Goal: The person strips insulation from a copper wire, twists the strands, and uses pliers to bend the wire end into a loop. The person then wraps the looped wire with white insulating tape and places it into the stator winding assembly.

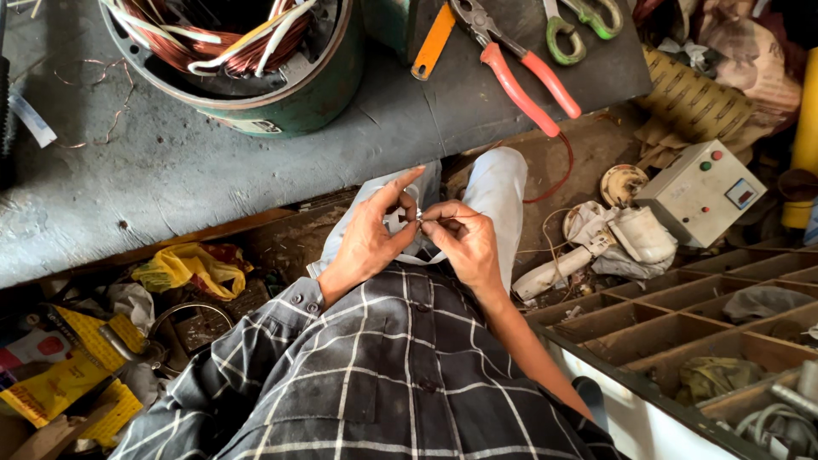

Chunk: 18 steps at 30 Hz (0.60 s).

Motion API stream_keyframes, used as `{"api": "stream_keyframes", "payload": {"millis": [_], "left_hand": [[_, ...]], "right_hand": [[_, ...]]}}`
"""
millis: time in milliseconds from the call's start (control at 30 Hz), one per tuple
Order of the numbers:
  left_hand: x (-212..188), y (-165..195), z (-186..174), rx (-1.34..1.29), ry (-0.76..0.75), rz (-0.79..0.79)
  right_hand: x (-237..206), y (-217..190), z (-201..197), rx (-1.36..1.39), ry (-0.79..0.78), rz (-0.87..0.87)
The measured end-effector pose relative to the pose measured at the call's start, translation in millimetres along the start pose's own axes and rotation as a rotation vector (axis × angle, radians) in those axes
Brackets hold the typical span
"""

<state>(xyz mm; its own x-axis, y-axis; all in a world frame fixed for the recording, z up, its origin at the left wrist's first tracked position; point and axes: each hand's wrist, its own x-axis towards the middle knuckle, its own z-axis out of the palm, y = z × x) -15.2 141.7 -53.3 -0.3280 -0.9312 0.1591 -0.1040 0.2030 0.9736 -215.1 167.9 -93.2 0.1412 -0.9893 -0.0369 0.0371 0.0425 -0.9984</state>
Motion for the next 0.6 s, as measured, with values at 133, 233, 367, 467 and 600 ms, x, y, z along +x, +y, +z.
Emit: {"api": "stream_keyframes", "payload": {"millis": [133, 233, 367, 467, 600], "left_hand": [[-1.4, -0.2, 0.5, -0.019, -0.01, 0.014], [-2.8, -2.3, 1.2, -0.131, -0.025, -0.05], [-2.3, -4.8, 2.3, -0.31, -0.041, -0.121], [-2.1, -4.7, 0.9, -0.322, -0.058, -0.177], [-0.2, -4.0, -2.6, -0.413, -0.086, -0.341]], "right_hand": [[0.2, 5.7, -0.3, 0.141, 0.047, -0.029], [-0.3, 7.2, -1.3, 0.153, 0.056, -0.048], [-1.3, 6.0, -2.0, 0.171, 0.037, -0.056], [-2.9, 4.1, -1.8, 0.112, 0.016, -0.077], [-5.5, 0.3, -2.6, 0.024, -0.022, -0.1]]}}
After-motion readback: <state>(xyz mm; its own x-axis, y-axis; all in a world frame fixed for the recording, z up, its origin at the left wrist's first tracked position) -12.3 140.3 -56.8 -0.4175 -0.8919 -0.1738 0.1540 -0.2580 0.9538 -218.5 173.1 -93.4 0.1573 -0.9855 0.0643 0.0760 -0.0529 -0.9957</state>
